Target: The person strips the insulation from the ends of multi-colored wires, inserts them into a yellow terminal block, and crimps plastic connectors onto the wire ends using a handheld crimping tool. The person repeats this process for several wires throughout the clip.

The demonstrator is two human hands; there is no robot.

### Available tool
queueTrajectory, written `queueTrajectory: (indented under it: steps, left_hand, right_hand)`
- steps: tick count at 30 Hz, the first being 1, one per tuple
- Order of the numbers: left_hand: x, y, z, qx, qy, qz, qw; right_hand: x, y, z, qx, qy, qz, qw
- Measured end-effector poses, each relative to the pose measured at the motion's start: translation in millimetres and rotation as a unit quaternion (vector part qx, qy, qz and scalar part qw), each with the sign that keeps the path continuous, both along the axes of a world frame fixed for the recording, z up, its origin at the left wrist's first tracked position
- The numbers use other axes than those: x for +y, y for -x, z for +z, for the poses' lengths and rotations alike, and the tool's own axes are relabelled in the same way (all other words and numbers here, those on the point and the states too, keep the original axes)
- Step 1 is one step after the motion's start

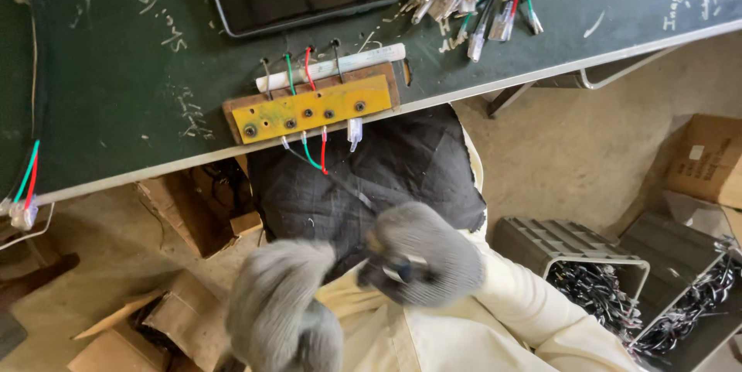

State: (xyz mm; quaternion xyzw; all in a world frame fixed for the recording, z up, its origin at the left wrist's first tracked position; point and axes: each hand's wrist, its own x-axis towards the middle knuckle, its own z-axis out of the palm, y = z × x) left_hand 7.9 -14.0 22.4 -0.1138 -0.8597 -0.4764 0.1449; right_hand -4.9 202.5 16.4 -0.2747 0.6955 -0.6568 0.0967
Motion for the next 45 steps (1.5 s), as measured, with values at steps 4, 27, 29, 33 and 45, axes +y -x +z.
queueTrajectory:
  steps: [4, 27, 29, 33, 45]
  left_hand:
    - [23.0, 17.8, -4.5, -0.101, 0.118, -0.203, 0.967]
    - [116.6, 116.5, 69.0, 0.133, 0.074, -0.194, 0.969]
    - [93.7, 110.9, 59.3, 0.112, 0.09, -0.171, 0.975]
    - [7.7, 120.6, 38.9, -0.012, 0.26, 0.063, 0.963]
    - [-89.2, 159.9, -13.5, -0.135, 0.541, 0.24, 0.795]
  right_hand:
    - [15.2, -17.8, 29.7, 0.043, 0.086, -0.065, 0.993]
    - [30.6, -12.4, 55.1, 0.036, 0.081, -0.469, 0.879]
    - [37.3, -14.1, 40.0, 0.005, 0.07, -0.459, 0.885]
    - [40.0, -20.0, 13.6, -0.081, 0.049, -0.393, 0.915]
    - [9.0, -11.3, 38.0, -0.014, -0.121, -0.177, 0.977]
